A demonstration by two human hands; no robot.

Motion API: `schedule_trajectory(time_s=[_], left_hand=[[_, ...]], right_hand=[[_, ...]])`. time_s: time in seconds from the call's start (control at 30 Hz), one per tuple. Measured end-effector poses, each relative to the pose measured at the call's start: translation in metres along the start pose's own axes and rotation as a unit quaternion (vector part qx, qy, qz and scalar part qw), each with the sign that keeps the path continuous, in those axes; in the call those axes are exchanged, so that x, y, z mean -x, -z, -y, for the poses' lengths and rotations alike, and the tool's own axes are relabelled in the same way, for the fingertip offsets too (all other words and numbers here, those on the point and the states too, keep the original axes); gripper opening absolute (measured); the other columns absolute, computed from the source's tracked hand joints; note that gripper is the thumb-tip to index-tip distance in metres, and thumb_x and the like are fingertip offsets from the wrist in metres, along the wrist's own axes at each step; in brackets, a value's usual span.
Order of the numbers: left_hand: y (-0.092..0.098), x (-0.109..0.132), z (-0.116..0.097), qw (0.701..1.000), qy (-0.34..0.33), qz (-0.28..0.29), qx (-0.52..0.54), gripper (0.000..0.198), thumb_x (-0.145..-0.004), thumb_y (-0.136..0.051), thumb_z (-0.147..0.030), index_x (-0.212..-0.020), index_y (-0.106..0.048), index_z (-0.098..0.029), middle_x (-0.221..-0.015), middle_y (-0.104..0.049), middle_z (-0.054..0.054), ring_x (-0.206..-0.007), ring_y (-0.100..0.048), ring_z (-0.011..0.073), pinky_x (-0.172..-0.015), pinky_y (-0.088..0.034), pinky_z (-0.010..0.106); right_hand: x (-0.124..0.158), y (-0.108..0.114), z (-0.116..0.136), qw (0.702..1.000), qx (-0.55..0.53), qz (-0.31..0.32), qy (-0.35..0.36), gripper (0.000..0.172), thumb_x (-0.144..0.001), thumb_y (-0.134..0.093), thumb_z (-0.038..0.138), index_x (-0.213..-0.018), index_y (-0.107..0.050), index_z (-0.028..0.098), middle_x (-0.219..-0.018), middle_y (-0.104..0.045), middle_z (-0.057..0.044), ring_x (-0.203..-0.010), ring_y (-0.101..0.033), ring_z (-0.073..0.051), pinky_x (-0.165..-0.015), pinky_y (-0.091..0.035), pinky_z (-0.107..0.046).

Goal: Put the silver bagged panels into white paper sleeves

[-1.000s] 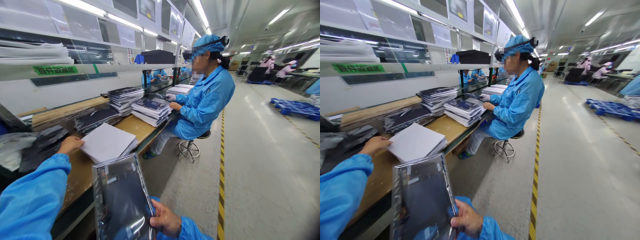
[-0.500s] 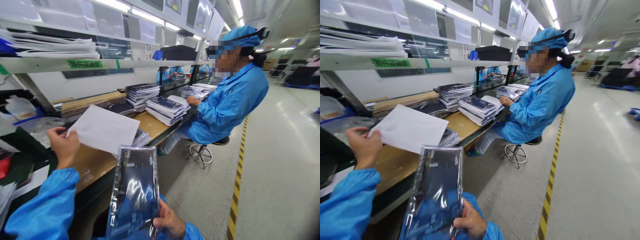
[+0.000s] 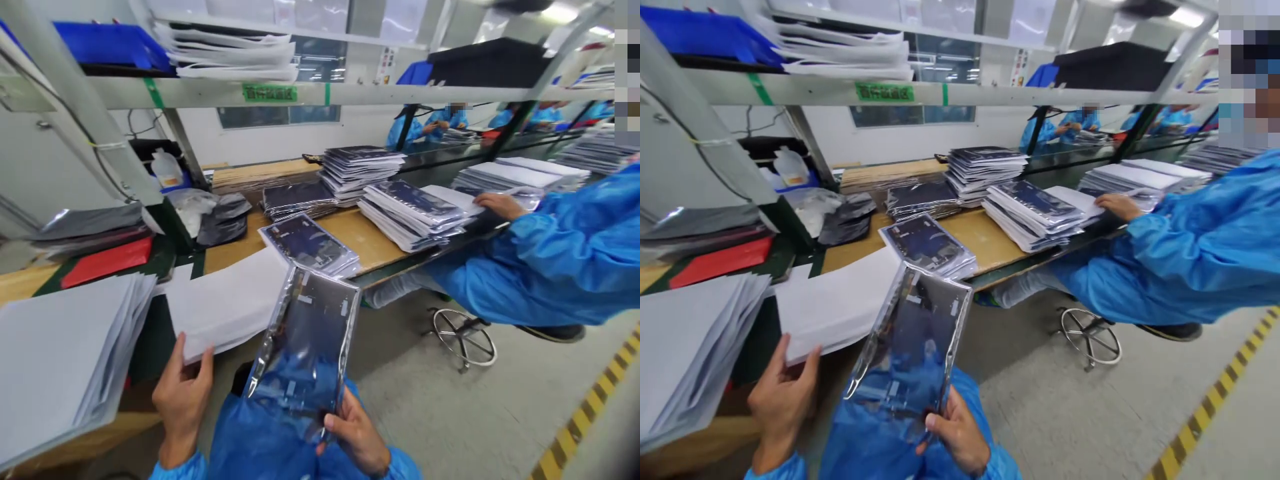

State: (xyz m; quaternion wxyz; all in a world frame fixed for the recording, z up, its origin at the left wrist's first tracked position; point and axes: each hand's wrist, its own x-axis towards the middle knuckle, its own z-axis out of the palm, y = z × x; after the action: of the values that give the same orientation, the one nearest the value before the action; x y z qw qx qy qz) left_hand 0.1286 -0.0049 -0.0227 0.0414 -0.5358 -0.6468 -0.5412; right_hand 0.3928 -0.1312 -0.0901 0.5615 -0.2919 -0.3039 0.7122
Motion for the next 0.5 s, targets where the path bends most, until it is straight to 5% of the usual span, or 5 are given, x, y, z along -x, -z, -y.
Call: schedule_trajectory(time_s=[0.2,0.5], left_hand=[[0.004,0.013,0.014,0.997,-0.034,-0.034,-0.067,0.038,-0.082,-0.065,-0.044,-0.101,-0.077,-0.014,-0.051,-0.062,0.002,-0.042,-0.047,0.0118,-0.05,-0.04,0.024],[-0.002,-0.032,0.009,0.984,0.032,-0.115,-0.134,0.046,-0.087,-0.059,-0.051,-0.062,-0.071,-0.015,-0.046,-0.057,0.004,-0.043,-0.039,0.0093,-0.05,-0.029,0.025]], right_hand=[[0.009,-0.007,0.007,0.998,0.022,0.041,-0.042,0.05,-0.082,-0.075,0.046,-0.124,-0.058,0.026,-0.076,-0.069,-0.002,-0.056,-0.064,-0.019,-0.057,-0.054,-0.033],[0.022,-0.001,0.009,0.977,0.081,0.108,-0.164,0.058,-0.078,-0.077,0.05,-0.128,-0.061,0.027,-0.097,-0.072,-0.008,-0.067,-0.068,-0.023,-0.062,-0.055,-0.035]])
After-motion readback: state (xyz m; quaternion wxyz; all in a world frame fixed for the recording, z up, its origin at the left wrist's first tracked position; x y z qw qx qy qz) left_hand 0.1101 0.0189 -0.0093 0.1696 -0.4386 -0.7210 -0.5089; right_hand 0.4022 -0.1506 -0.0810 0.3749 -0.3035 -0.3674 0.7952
